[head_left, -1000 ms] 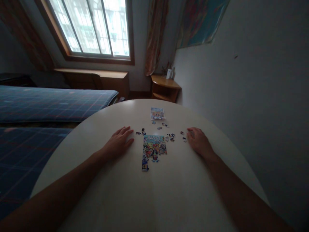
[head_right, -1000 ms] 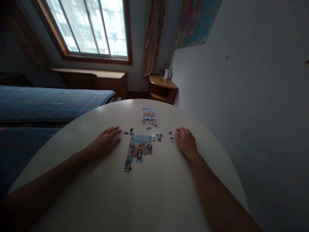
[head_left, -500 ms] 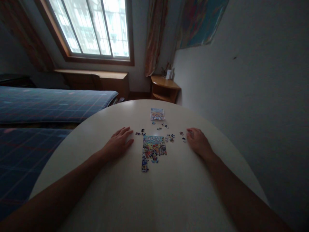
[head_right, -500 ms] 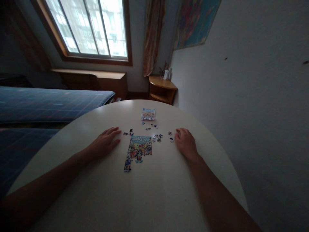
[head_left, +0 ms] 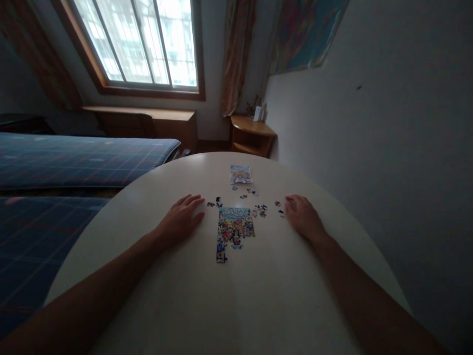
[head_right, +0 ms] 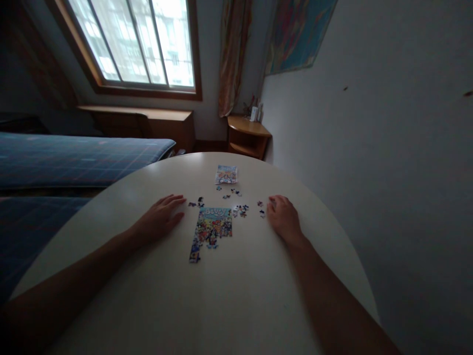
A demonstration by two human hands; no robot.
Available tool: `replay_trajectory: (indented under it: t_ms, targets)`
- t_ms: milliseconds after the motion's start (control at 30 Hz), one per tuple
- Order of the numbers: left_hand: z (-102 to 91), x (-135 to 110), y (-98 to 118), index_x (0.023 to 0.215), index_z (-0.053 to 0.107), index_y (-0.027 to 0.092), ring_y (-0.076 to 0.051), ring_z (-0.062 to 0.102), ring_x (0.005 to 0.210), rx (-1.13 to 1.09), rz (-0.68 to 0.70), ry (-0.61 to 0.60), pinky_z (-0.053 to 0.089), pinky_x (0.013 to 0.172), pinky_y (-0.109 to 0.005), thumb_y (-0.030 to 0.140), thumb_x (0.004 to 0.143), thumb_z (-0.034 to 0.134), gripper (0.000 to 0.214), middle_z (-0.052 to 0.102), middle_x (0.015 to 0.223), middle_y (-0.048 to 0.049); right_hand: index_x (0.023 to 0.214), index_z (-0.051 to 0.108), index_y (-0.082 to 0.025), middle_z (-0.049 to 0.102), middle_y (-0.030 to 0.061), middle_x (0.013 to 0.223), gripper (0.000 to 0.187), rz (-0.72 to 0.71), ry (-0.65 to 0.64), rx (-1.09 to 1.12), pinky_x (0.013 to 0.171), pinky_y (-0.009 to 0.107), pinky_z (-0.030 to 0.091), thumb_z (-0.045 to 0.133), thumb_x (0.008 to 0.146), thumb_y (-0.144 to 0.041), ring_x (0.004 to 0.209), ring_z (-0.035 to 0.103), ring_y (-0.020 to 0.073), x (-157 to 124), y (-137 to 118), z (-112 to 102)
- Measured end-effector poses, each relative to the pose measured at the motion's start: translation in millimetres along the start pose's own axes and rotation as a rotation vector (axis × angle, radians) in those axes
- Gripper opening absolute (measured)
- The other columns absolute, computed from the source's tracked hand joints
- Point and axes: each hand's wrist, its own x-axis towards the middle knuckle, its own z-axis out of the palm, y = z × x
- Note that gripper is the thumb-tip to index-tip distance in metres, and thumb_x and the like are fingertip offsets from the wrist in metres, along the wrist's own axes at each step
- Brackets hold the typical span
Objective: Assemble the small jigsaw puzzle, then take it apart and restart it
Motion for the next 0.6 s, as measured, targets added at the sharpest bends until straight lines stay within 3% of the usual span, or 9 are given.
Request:
replay_trajectory:
  t_ms: [167, 333, 467, 600]
  targets:
    - [-2.8, 3, 13, 0.134, 0.054, 0.020, -0.027, 0.049, 0.132, -0.050, 0.085, 0.051, 0.039, 0.113, -0.050, 0.029, 0.094, 0.045, 0.042, 0.057, 0.140, -0.0088, 0.110, 0.067, -0.016, 0.067, 0.0167, 0.115, 0.033, -0.005, -0.002, -0.012, 0.102, 0.046, 0.046, 0.046, 0.088, -0.028, 0.112, 0.060, 0.0298, 0, -1, 0]
    - [-1.5, 4, 25, 0.149, 0.037, 0.023, -0.021, 0.034, 0.145, -0.110, 0.290, -0.028, 0.035, 0.118, -0.047, 0.015, 0.094, 0.036, 0.055, 0.047, 0.151, -0.0044, 0.110, 0.067, -0.017, 0.067, 0.0158, 0.114, 0.033, -0.005, 0.003, -0.019, 0.102, 0.046, 0.046, 0.045, 0.088, -0.027, 0.111, 0.061, 0.0295, -1, -3, 0]
    - [-1.2, 4, 25, 0.148, 0.038, 0.021, -0.022, 0.036, 0.144, -0.062, 0.273, -0.074, 0.034, 0.118, -0.047, 0.016, 0.094, 0.038, 0.054, 0.050, 0.149, -0.0067, 0.110, 0.068, -0.017, 0.068, 0.0156, 0.114, 0.033, -0.005, 0.004, -0.018, 0.102, 0.045, 0.046, 0.045, 0.089, -0.027, 0.111, 0.061, 0.0291, 0, -4, 0]
    - [-4.4, 3, 24, 0.140, 0.046, 0.022, -0.025, 0.047, 0.135, -0.041, 0.251, -0.017, 0.038, 0.113, -0.049, 0.022, 0.095, 0.043, 0.045, 0.060, 0.138, -0.0070, 0.109, 0.068, -0.016, 0.068, 0.0160, 0.114, 0.032, 0.002, 0.005, -0.020, 0.101, 0.046, 0.047, 0.046, 0.088, -0.027, 0.109, 0.062, 0.0297, 0, -4, 0]
